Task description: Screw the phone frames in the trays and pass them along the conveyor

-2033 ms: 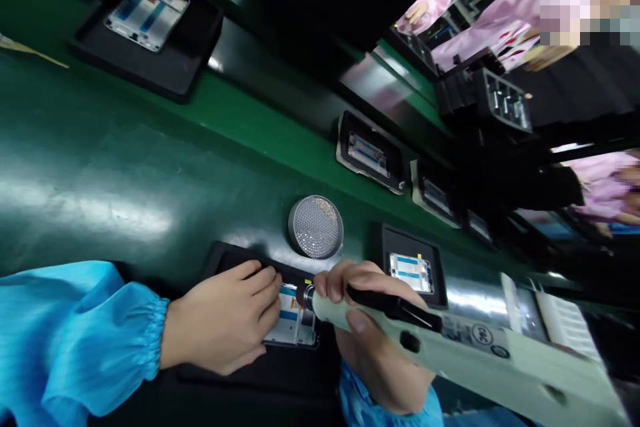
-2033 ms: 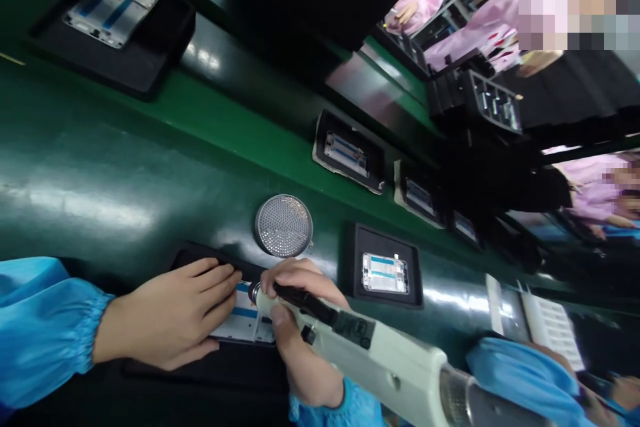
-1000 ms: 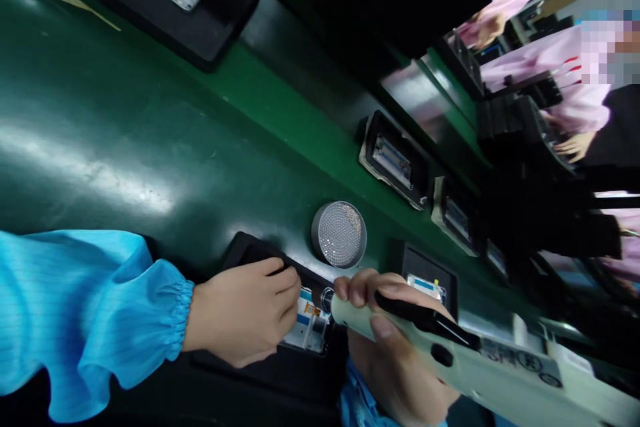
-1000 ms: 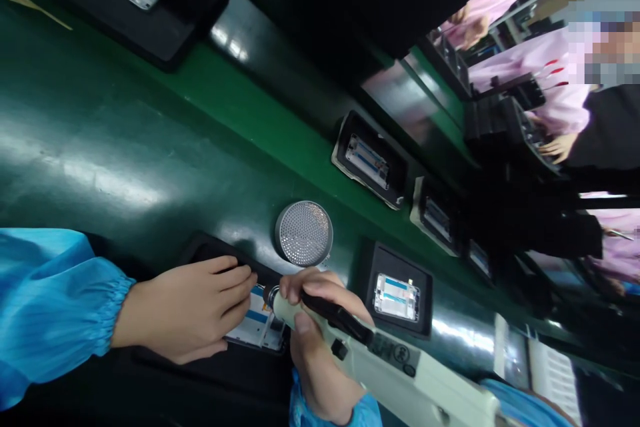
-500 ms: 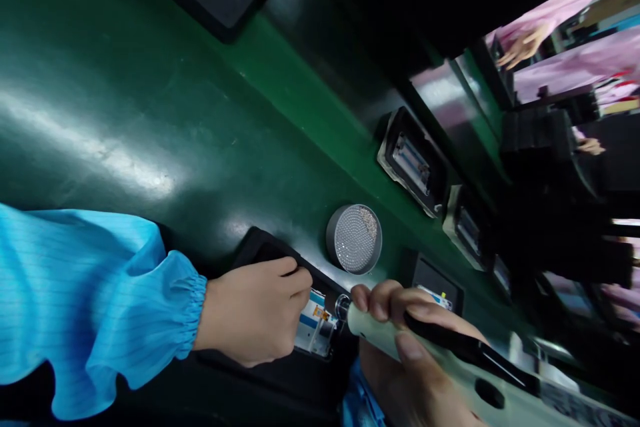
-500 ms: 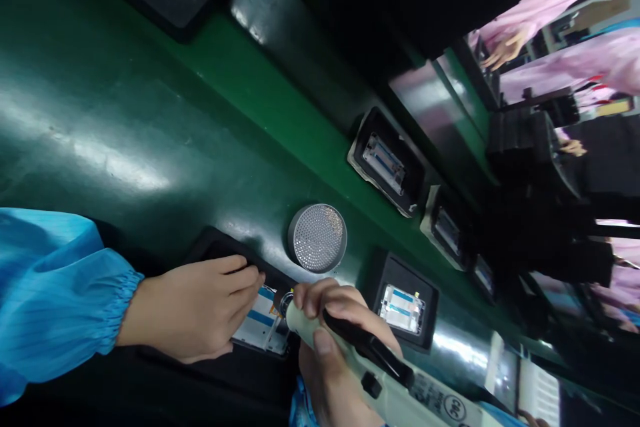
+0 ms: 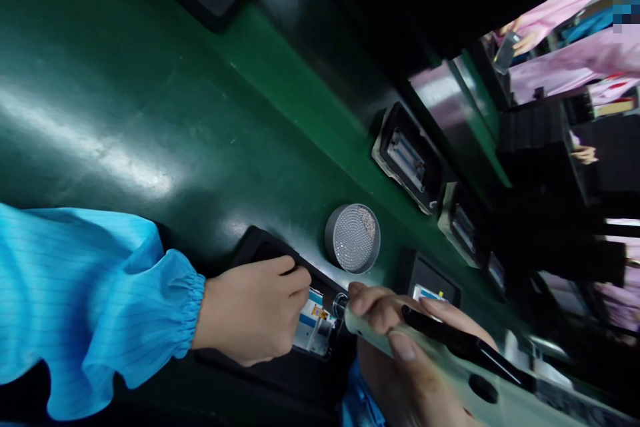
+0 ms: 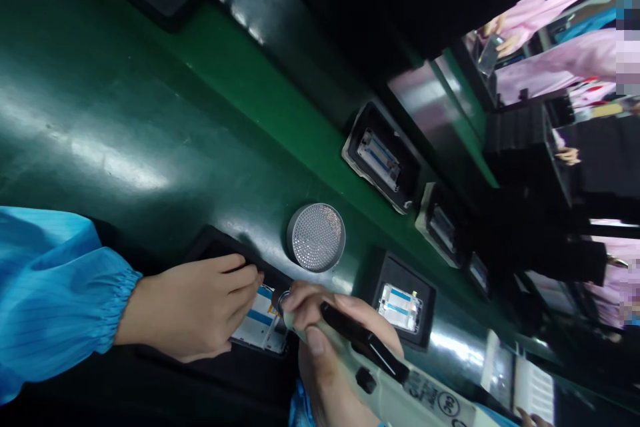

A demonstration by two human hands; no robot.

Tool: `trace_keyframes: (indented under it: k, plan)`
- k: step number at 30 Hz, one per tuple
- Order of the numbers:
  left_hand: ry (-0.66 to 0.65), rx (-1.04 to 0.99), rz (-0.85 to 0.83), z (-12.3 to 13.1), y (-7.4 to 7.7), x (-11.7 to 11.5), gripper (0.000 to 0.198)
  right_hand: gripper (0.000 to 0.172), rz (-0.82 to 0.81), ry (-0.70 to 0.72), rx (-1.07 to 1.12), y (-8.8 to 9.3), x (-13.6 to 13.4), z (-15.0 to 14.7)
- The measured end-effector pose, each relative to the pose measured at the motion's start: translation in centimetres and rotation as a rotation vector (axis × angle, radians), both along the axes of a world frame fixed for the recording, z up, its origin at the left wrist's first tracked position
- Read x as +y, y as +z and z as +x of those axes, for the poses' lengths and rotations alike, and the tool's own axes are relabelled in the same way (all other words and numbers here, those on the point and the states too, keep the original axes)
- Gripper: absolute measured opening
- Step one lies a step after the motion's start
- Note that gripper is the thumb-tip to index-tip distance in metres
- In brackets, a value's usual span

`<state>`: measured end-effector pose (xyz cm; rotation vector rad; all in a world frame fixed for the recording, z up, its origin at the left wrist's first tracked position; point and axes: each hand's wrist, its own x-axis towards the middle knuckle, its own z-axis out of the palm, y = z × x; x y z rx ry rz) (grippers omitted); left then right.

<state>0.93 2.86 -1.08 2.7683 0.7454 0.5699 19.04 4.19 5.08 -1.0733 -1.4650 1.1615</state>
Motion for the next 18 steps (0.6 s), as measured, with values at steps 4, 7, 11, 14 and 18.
trace_keyframes:
  k: [4,7,11,14,18]
  plan:
    - [0.008,-0.014,0.001,0.0,-0.1,0.0,0.033,0.015,0.006,0.034,0.091,-1.1,0.5,0.3]
    - [0.001,0.001,-0.007,0.0,-0.1,0.0,0.033,0.035,0.069,0.084,0.086,-2.4,1.7,0.5]
    - [-0.004,0.006,-0.007,0.0,-0.1,-0.1,0.034,0.053,0.151,0.17,-0.003,-3.0,2.8,-0.1]
    - [0.006,-0.018,-0.002,0.0,-0.1,-0.1,0.033,0.049,0.196,0.153,0.053,-2.8,2.3,-0.7]
    - [0.0,-0.022,-0.008,0.0,-0.2,0.0,0.031,0.027,0.099,-0.015,0.153,-2.9,0.7,0.0]
